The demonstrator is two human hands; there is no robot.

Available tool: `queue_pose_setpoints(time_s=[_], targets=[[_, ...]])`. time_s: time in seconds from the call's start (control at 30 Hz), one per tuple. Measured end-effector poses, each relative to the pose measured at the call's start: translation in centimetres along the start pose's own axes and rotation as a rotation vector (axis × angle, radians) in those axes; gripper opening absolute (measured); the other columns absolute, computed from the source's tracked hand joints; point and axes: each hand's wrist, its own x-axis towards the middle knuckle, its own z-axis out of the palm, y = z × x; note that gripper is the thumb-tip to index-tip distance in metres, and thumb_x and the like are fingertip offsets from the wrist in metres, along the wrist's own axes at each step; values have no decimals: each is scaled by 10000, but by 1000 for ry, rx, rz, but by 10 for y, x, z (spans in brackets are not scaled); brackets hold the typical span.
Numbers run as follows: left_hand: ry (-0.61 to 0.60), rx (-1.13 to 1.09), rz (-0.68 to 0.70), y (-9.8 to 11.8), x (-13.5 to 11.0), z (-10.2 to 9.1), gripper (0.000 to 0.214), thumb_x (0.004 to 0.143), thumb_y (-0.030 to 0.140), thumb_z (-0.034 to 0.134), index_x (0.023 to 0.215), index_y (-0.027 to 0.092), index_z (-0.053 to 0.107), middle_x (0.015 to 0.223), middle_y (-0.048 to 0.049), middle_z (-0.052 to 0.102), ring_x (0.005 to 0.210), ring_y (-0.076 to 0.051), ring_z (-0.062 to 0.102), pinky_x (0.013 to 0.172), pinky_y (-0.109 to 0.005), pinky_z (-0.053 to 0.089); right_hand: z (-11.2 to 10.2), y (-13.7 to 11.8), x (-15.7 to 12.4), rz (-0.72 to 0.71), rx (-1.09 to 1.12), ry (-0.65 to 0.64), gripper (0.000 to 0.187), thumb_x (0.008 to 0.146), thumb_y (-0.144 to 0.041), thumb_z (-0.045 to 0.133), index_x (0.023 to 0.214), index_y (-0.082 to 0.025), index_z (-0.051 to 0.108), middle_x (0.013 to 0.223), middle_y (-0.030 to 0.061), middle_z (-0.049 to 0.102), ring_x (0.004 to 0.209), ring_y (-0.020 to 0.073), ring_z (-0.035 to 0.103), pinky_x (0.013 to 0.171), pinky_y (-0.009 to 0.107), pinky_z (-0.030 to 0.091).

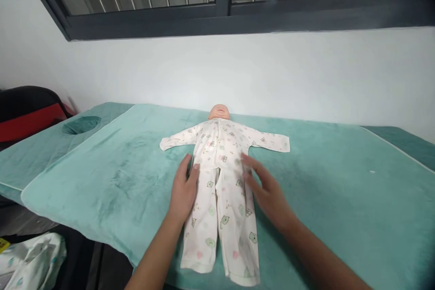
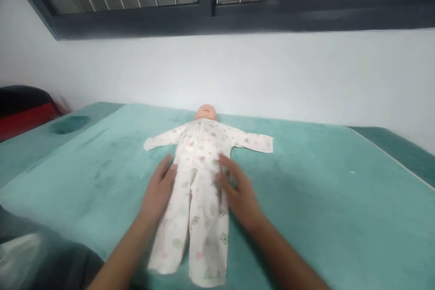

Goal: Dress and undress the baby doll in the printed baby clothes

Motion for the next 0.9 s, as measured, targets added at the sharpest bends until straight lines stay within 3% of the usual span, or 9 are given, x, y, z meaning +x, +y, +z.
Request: queue_pose_setpoints(time_s=[0.07,0.1,0.2,0.27,0.4,0.63,0.73,0.9], targets=[[-31,-161,-91,7,19,-1,615,843,539,618,1377,250,516,1524,-86,421,1401,-293,399,1175,-458,317,-9,7,27,160,-17,219,394,884,-491,535,1138,-201,614,1229,108,632,1138,257,585,927,398,473],[-84,-252,-120,9,29,-1,618,811,532,664,1351,256,541,1501,-94,453,1367,-301,446,1140,-451,374,-12,11,41,225,-68,230,356,862,-498,549,1022,-192,637,1111,101,669,1037,256,613,858,375,476],[-288,-446,-141,15,53,5,605,762,471,740,1300,240,588,1374,-130,586,1209,-308,598,1006,-426,509,-10,17,71,320,-173,45,388,859,-548,506,697,-204,584,781,48,657,783,214,592,721,319,423],[-373,-490,-129,17,62,10,588,759,422,753,1288,216,603,1281,-146,650,1108,-302,658,940,-411,549,-2,18,76,335,-116,5,433,853,-585,490,645,-207,521,703,22,612,710,188,551,672,297,397],[-391,-526,-79,26,70,22,567,746,358,766,1264,178,620,1206,-162,687,1021,-297,691,889,-403,571,11,18,68,326,176,121,397,834,-598,522,792,-205,564,831,14,646,782,193,570,676,283,432],[-445,-588,-70,43,81,59,531,743,300,758,1245,188,623,1199,-133,696,990,-280,700,908,-422,559,-4,31,63,309,456,229,442,846,-567,562,1130,-238,641,1195,41,669,1036,248,625,859,344,516],[-383,-596,-84,37,84,72,534,733,312,762,1237,196,630,1211,-110,693,1029,-274,688,940,-407,541,-6,37,65,339,501,209,486,842,-563,576,1219,-261,635,1282,34,639,1112,260,616,946,377,505],[-256,-534,-53,23,71,73,545,759,399,738,1256,210,618,1262,-99,664,1133,-273,638,981,-387,502,-10,43,66,302,383,173,547,836,-612,543,1225,-243,649,1176,50,694,1100,282,624,928,409,516]])
